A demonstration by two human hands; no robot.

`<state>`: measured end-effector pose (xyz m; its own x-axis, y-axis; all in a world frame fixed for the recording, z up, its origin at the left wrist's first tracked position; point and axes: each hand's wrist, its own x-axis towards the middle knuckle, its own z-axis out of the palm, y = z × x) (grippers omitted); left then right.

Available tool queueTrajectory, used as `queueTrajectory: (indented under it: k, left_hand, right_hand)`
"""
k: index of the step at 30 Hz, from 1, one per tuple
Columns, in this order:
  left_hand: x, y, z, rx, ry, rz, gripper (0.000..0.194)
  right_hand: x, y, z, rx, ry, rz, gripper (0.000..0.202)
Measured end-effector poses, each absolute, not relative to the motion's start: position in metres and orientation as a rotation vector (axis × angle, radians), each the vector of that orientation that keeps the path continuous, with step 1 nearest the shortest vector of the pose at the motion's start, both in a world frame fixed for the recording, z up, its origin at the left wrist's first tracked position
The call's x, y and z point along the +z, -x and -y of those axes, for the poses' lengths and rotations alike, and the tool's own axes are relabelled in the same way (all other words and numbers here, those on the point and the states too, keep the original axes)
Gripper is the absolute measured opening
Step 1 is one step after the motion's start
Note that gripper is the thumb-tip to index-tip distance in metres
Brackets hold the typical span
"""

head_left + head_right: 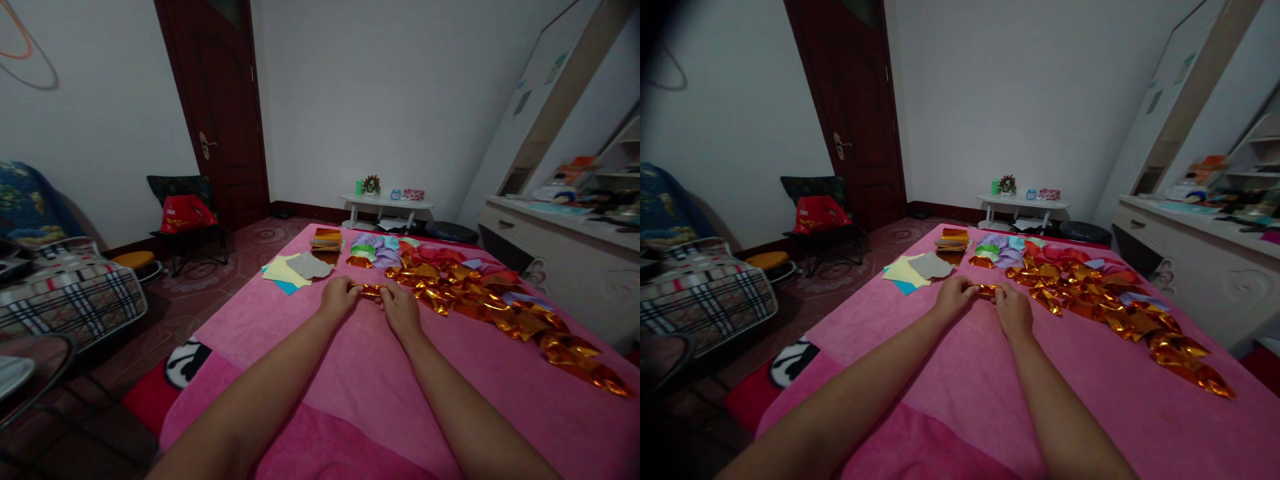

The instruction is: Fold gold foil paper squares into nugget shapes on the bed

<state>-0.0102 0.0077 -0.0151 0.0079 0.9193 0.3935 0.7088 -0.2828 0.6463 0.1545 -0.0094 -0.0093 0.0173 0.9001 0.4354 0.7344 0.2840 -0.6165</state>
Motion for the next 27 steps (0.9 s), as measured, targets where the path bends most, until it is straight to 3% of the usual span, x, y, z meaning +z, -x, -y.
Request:
queueTrajectory:
  k: [5, 11, 27]
  left_hand:
    - [-0.004, 0.007, 0.004, 0.812, -2.186, -1.969, 0.037]
    - [0.001, 0.003, 0.009, 0.688, -2.153, -2.123, 0.049]
    - [-0.002, 0.001, 0.007, 0.816, -2.202, -1.948, 0.049]
  right_hand:
    - [-0.005, -0.149, 0.012, 0.017, 1.759, 1.783, 0.032]
    - [-0.002, -0.144, 0.016, -0.166, 1.914, 1.887, 0.038]
    - [0.005, -0.132, 0.026, -0.346, 1.997, 1.88, 0.041]
